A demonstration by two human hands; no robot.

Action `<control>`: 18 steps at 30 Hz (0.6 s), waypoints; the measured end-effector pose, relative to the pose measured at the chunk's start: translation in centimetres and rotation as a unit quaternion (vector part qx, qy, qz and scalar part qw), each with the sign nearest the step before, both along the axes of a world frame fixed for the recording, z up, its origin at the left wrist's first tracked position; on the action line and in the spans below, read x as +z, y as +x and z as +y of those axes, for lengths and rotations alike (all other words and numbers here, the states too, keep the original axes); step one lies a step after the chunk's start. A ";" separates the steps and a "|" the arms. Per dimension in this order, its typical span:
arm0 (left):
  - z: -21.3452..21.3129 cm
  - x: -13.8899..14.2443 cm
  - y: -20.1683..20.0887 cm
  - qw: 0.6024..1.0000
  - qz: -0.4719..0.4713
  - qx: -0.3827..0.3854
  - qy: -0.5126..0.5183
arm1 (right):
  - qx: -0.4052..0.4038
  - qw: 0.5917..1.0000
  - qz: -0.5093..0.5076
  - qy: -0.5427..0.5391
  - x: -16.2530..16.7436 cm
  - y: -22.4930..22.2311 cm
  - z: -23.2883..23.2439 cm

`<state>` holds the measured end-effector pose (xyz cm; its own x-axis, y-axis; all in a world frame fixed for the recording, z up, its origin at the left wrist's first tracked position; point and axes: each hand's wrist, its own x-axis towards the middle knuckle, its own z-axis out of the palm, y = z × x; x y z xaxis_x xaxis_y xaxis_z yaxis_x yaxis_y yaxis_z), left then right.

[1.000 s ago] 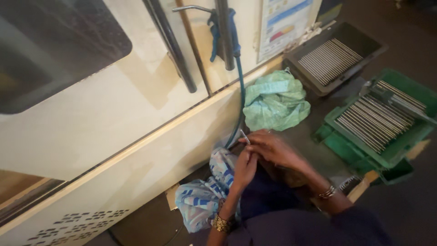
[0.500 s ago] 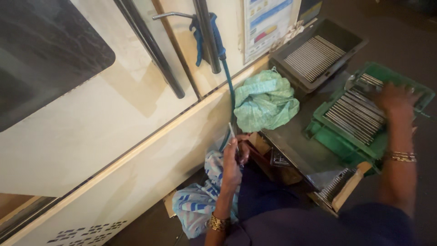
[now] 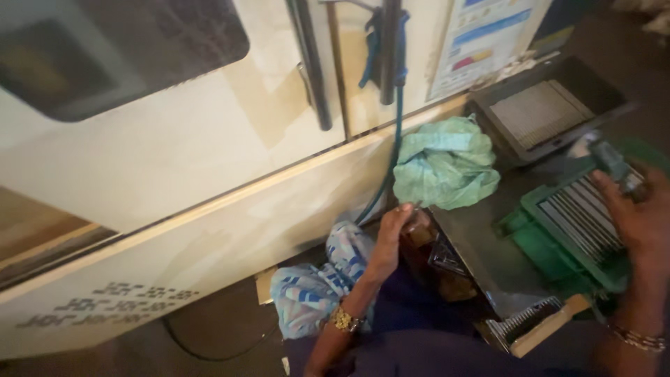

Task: The person opens a machine door, retrieves a metal rod, wipes it with a cloth, and measures it with a digital caliper. The person repeats this process for multiple rods, placing each measured rod into a tray.

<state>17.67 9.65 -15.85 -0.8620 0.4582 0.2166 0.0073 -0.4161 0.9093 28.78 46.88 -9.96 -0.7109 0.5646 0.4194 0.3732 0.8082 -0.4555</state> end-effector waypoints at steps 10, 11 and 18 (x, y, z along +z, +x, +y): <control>-1.1 1.7 2.0 0.999 -0.026 -0.017 0.041 | 0.270 0.963 -0.009 0.026 4.1 -4.9 -15.2; -1.4 1.9 2.0 0.999 -0.018 -0.012 0.045 | 0.287 0.958 -0.003 0.017 4.2 -5.1 -16.0; -2.1 2.2 1.9 0.997 0.037 0.039 0.051 | 0.351 0.936 0.007 -0.023 5.2 -5.6 -17.9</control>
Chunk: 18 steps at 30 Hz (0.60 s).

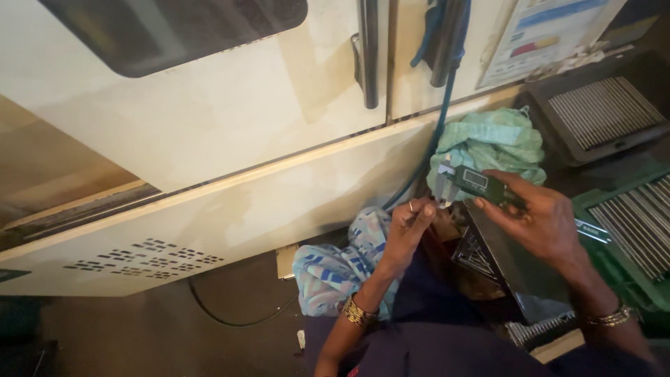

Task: The person opens a machine door, retrieves a metal rod, wipes it with a cloth, and measures it with a digital caliper. The person repeats this process for multiple rods, placing each measured rod into a tray.

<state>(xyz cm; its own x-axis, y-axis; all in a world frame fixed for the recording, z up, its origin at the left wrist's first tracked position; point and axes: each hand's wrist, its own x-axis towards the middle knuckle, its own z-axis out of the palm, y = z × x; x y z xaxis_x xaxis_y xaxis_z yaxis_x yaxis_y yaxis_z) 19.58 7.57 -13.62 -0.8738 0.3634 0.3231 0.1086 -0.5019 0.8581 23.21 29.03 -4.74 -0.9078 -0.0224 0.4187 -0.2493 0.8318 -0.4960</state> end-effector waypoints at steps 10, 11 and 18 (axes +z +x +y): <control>-0.2 -1.8 -0.8 1.000 0.016 0.008 -0.006 | 0.032 0.997 0.026 0.063 -0.9 -0.1 0.6; -0.1 -2.2 -1.1 1.000 0.023 0.013 -0.011 | 0.039 0.996 0.041 0.070 -1.0 -0.2 0.5; -0.9 -6.2 -3.7 0.989 0.140 0.038 0.027 | 0.040 0.979 0.134 0.148 -0.2 1.1 -0.9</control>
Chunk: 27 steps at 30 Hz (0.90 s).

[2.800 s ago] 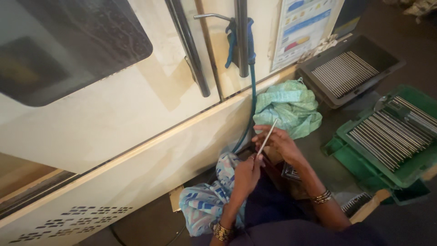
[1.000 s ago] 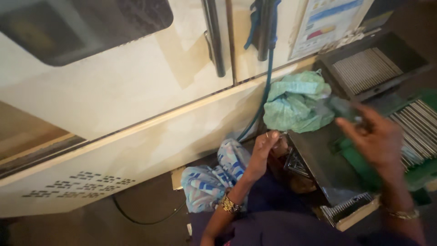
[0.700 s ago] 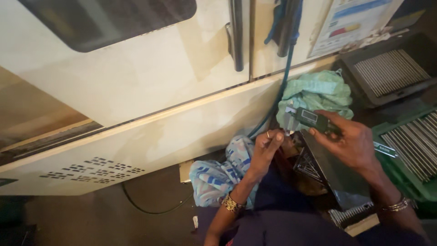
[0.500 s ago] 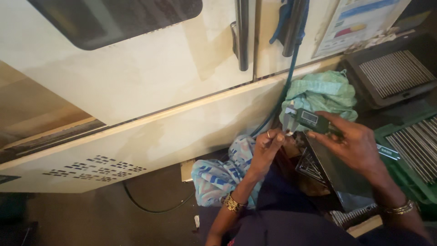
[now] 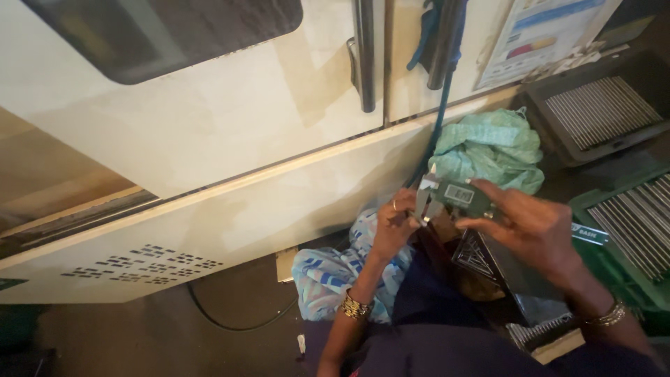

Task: The person opens a machine door, retrieves a metal rod, wipes it with a cloth, and measures it with a digital caliper. The person repeats this process for multiple rods, placing each measured rod into a tray.

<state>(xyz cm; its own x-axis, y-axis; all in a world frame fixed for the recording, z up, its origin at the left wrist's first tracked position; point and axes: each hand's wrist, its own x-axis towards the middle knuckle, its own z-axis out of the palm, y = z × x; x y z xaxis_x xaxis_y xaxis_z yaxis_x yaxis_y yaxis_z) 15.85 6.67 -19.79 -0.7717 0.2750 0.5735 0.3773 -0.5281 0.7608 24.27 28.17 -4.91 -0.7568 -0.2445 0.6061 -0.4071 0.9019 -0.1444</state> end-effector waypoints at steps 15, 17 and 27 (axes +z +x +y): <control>-0.2 -1.4 -0.6 0.999 0.004 -0.017 0.044 | 0.030 0.997 0.043 0.055 -0.4 0.2 -0.4; -0.3 -0.9 -0.5 0.999 0.009 -0.017 0.045 | 0.029 0.997 0.041 0.057 -0.4 0.2 -0.4; -0.4 -0.2 -0.1 0.997 -0.009 -0.033 0.064 | 0.029 0.998 0.030 0.038 -0.7 0.0 -0.3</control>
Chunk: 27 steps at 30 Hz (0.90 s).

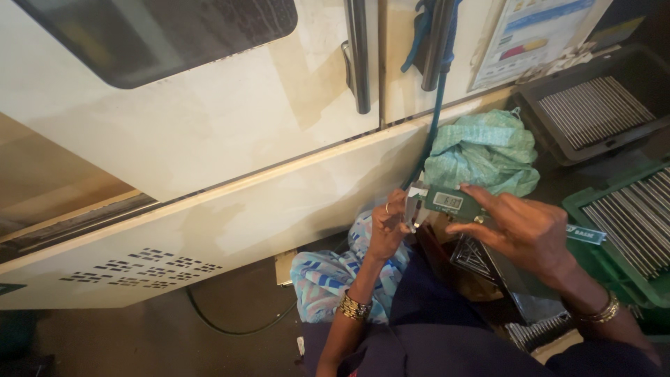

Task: The person opens a machine door, retrieves a metal rod, wipes it with a cloth, and measures it with a digital caliper. The person repeats this process for multiple rods, placing each measured rod into a tray.

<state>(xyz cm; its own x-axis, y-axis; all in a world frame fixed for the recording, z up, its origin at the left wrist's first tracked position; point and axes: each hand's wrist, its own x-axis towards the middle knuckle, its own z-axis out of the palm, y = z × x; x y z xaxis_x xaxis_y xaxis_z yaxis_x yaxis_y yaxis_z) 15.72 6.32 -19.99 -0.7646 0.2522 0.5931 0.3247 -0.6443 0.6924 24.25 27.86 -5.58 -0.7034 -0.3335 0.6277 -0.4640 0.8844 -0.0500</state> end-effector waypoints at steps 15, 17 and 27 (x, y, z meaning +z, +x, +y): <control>-0.5 3.8 1.5 0.969 -0.100 0.057 -0.221 | -0.123 0.987 0.028 -0.101 -0.5 -1.7 -1.2; -0.8 2.8 1.6 0.941 -0.152 0.077 -0.291 | -0.154 0.984 0.042 -0.079 -1.0 -2.3 -1.0; -0.2 3.1 -0.7 0.919 -0.383 -0.091 0.010 | 0.046 0.992 -0.068 -0.094 -2.1 -1.6 -0.7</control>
